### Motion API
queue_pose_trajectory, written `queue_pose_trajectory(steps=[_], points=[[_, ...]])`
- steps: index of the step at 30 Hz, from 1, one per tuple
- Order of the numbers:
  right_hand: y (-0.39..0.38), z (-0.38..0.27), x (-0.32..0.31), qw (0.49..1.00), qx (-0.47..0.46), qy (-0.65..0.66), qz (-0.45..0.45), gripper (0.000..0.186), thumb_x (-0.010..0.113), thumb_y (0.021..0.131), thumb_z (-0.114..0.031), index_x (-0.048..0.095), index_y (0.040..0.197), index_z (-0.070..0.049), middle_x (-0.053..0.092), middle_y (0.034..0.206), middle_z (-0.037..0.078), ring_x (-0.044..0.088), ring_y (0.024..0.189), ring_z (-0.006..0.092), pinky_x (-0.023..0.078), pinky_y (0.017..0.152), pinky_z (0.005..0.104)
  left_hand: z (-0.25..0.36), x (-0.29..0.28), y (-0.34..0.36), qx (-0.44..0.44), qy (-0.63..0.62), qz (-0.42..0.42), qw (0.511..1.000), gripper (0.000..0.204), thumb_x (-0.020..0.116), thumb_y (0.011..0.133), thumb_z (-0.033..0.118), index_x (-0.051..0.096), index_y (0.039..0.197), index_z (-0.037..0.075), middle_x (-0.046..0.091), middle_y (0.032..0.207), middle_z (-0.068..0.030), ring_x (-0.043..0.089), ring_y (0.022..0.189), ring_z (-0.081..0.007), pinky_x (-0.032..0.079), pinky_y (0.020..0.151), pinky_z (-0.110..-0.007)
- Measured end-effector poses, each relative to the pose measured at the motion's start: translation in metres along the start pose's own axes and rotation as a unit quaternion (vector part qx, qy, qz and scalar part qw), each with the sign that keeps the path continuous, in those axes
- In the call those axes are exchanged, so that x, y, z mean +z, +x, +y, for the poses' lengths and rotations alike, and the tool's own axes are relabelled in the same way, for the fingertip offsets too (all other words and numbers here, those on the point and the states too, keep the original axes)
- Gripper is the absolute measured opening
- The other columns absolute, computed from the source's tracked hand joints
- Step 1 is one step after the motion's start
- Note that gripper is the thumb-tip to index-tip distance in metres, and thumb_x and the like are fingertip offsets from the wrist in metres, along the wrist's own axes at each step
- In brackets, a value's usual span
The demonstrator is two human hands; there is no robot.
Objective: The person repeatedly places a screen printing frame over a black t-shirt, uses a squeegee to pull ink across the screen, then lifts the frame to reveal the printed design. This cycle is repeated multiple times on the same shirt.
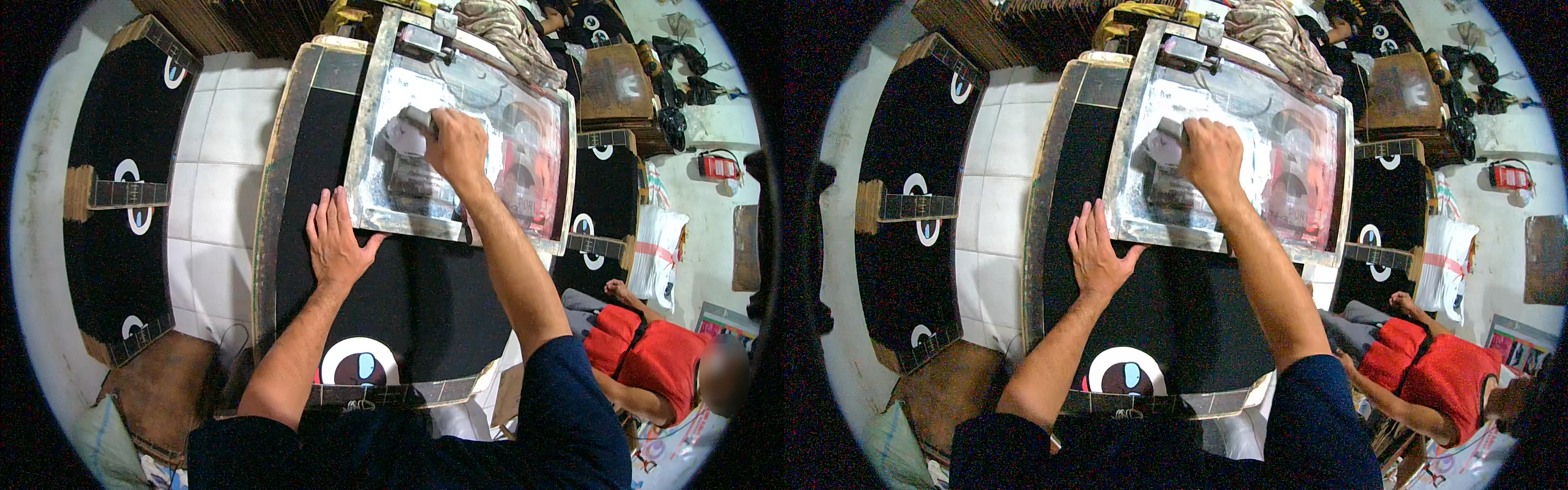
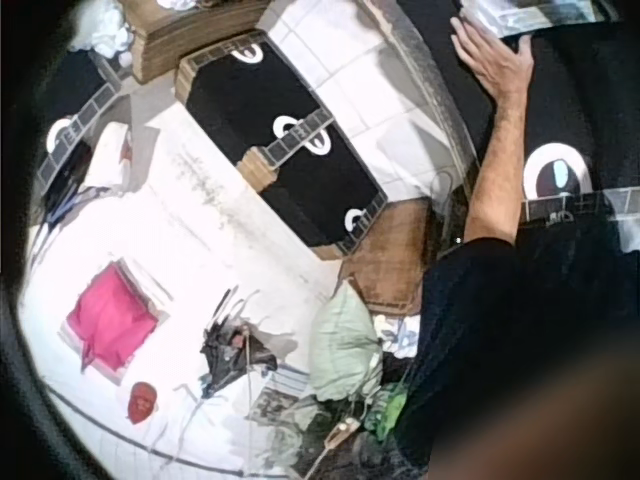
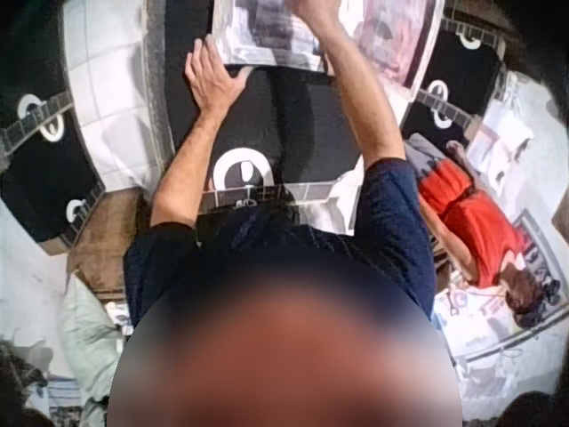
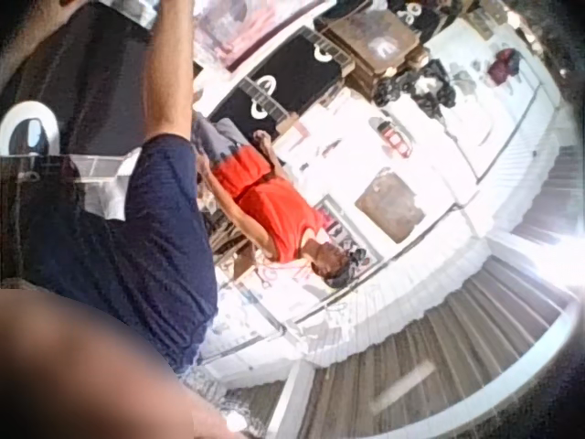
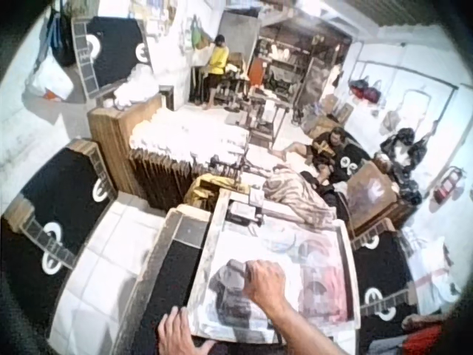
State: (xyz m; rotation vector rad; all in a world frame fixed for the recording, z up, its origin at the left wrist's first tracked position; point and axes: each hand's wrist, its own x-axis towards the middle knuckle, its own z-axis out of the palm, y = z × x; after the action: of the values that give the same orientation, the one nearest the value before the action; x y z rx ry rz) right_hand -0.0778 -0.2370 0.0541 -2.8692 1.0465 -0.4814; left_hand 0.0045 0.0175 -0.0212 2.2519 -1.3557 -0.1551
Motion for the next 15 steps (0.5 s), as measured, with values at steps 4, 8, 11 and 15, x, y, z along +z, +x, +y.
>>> queue_pose_trajectory(steps=[4, 8, 11, 15], points=[[0.017, 0.023, -0.007, 0.999, -0.009, 0.005, -0.032, 0.025, 0.071, 0.071, -0.004, 0.071, 0.095, -0.011, 0.072, 0.086, 0.014, 0.07, 0.079, 0.0354, 0.052, 0.073, 0.0468, 0.0, 0.001, 0.001, -0.001, 0.005, -0.001, 1.0, 0.111, 0.082, 0.081, 0.054, 0.028, 0.158, -0.004, 0.039, 0.159, -0.0205, 0.034, 0.151, -0.0335, 0.023, 0.124, -0.054], [0.068, 0.041, 0.016, 0.998, 0.003, 0.005, 0.07, 0.028, 0.071, 0.073, -0.001, 0.069, 0.1, -0.01, 0.073, 0.098, 0.012, 0.067, 0.091, 0.0357, 0.053, 0.079, 0.0465, 0.0, 0.002, 0.001, 0.002, 0.006, -0.001, 1.0, 0.112, 0.082, 0.081, 0.055, 0.027, 0.158, -0.004, 0.039, 0.159, -0.0209, 0.032, 0.152, -0.0336, 0.023, 0.124, -0.054], [0.074, 0.037, 0.024, 0.996, -0.03, 0.025, 0.078, 0.027, 0.071, 0.074, -0.001, 0.064, 0.099, -0.01, 0.069, 0.099, 0.01, 0.064, 0.094, 0.0346, 0.051, 0.079, 0.0466, 0.0, 0.001, 0.001, 0.0, 0.002, -0.01, 1.0, 0.112, 0.083, 0.081, 0.052, 0.025, 0.158, -0.004, 0.037, 0.159, -0.0214, 0.031, 0.152, -0.0341, 0.022, 0.124, -0.055], [0.016, 0.012, 0.01, 0.999, -0.03, 0.004, 0.012, 0.031, 0.073, 0.074, 0.0, 0.062, 0.102, -0.009, 0.065, 0.095, 0.01, 0.063, 0.092, 0.0348, 0.05, 0.077, 0.048, 0.002, -0.002, 0.001, 0.001, 0.008, -0.008, 1.0, 0.113, 0.086, 0.076, 0.049, 0.03, 0.156, -0.007, 0.042, 0.156, -0.0241, 0.034, 0.15, -0.0356, 0.024, 0.123, -0.053]])
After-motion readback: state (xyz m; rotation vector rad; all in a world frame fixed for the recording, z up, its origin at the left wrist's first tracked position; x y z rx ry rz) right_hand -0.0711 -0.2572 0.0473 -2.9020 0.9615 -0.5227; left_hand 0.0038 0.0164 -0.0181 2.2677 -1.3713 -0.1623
